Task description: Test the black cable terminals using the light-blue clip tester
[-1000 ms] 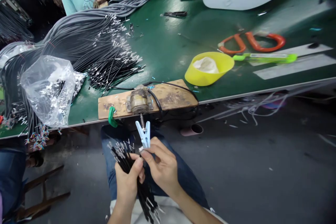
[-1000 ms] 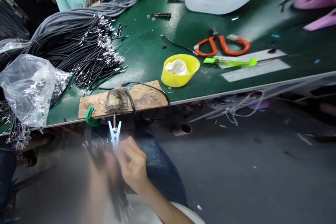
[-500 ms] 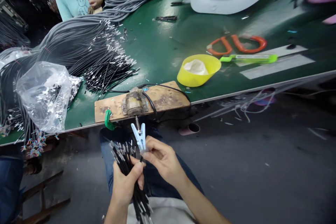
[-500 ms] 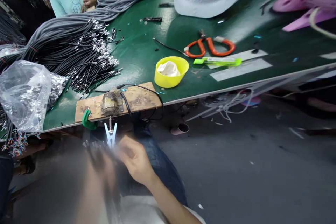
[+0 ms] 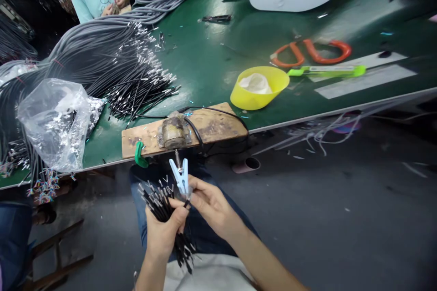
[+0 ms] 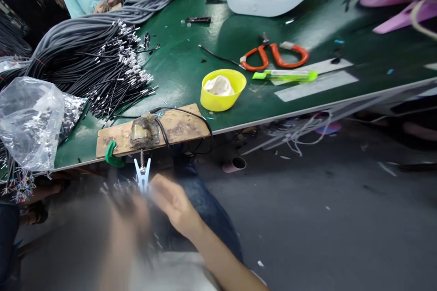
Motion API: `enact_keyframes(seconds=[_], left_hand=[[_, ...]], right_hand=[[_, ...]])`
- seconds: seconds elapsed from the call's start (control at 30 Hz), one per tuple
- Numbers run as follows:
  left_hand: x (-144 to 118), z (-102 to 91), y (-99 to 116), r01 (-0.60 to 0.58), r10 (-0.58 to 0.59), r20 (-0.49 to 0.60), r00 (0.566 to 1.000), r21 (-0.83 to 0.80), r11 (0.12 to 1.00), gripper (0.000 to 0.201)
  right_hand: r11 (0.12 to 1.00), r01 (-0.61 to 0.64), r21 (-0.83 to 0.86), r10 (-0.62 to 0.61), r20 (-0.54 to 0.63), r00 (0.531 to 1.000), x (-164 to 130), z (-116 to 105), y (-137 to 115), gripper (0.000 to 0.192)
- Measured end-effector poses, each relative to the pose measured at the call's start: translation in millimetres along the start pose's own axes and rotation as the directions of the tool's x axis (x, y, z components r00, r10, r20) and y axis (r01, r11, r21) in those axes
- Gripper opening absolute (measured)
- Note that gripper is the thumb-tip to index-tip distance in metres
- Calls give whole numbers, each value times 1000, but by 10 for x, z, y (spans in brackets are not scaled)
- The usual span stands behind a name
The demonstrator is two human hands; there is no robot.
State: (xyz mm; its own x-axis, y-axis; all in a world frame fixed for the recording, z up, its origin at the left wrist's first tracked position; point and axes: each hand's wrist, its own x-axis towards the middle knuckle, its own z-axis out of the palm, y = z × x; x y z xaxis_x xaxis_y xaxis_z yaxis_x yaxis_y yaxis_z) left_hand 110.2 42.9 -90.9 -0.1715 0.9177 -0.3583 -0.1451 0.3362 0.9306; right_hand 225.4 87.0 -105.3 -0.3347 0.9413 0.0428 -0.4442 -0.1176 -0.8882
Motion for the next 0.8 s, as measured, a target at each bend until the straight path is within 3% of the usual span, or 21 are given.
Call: enact_keyframes(seconds=[0.07,0.13,0.2,0.27,0.4,0.6,0.67,0.73,0.8], left_hand=[[34,5,10,-80,81,-18,997,51,996,26],[57,22,12,-145,148,-32,989,69,987,27],[63,33,9,-188,193,-54,980,89,978,28],[48,25,8,-209,218,-66,974,117,971,26],[-29,-29,59,-261,271,-47,961,154,953,15],[-24,-172,98,-302,312,-52,949,149,942,12],[53,-248,-41,-254,259,-13,966,138,957,20],[141,-320,-255,-126,118,84,989,110,986,31],[207,-370,-459,-79,75,61,995,76,994,39]], right_hand=[[971,-197,137,171,180,969,50,-73,-81,33],[936,-320,147,261,320,911,99,-157,-165,39],[928,-367,68,311,401,862,147,-237,-239,42],[929,-370,-28,349,404,846,199,-293,-292,42],[965,-260,-12,259,149,954,323,-256,-312,40],[999,0,-41,0,15,1000,367,-78,-197,48],[992,104,-74,-100,48,994,288,-91,-150,48],[976,182,-122,-163,154,975,183,-115,-103,46],[946,266,-187,-237,162,958,84,-120,-55,29]])
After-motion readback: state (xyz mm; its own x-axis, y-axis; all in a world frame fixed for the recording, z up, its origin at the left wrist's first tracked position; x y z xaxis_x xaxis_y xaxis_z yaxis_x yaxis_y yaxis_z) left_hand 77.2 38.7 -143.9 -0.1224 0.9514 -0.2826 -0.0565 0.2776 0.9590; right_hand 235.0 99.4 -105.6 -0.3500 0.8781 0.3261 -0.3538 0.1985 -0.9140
